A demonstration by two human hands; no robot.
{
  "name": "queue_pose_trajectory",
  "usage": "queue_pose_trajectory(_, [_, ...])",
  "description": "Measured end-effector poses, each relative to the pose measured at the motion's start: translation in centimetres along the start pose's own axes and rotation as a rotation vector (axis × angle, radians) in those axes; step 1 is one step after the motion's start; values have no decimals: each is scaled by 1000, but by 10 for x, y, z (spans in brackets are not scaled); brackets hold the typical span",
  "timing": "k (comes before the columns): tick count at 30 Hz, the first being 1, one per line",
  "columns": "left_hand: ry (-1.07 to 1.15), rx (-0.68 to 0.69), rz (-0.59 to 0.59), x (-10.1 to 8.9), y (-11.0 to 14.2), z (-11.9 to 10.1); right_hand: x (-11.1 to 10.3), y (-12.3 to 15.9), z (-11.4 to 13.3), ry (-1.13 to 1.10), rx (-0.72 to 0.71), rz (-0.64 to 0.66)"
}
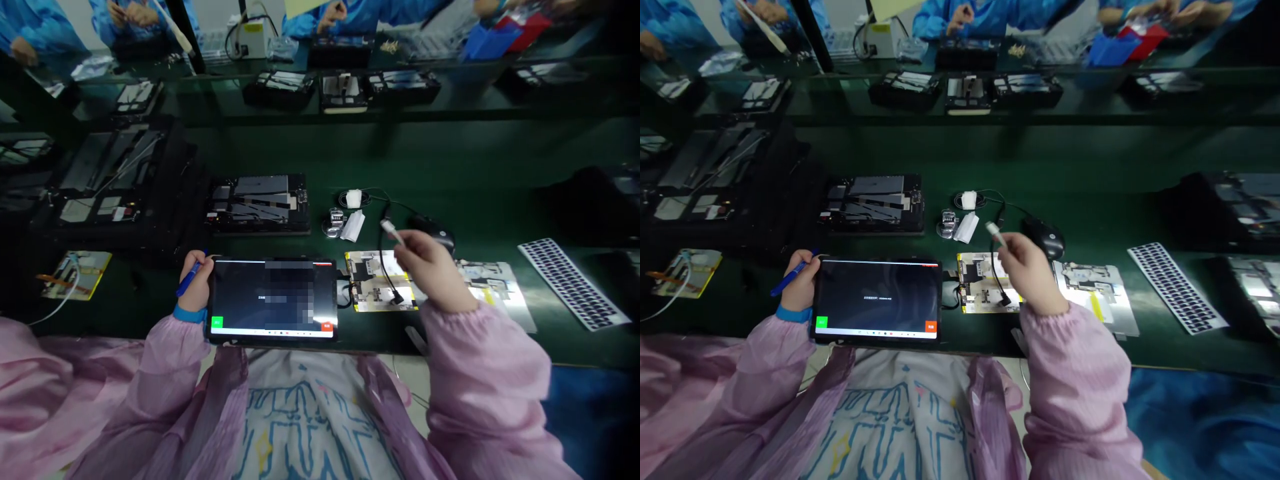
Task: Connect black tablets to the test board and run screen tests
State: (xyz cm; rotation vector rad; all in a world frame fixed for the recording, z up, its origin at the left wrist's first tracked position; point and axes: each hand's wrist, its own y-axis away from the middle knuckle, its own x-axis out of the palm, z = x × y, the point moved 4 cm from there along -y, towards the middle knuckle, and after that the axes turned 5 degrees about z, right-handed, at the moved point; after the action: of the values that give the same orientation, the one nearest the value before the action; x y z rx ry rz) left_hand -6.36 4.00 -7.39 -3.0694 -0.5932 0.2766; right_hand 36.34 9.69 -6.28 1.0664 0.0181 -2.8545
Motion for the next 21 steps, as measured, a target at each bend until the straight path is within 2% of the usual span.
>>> queue_pose_trajectory(4, [-15,19,-54,4,0,-9,23,46,25,-179,-88,274])
queue_pose_trajectory(9, [-29,24,-58,6,-4,-12,56,60,21,-292,-53,453])
queue_pose_trajectory(13, [-41,57,-62,4,-5,-10,69,57,12,-371,-1,514])
queue_pose_trajectory(21, [-78,118,-74,4,-6,-14,74,58,8,-459,11,544])
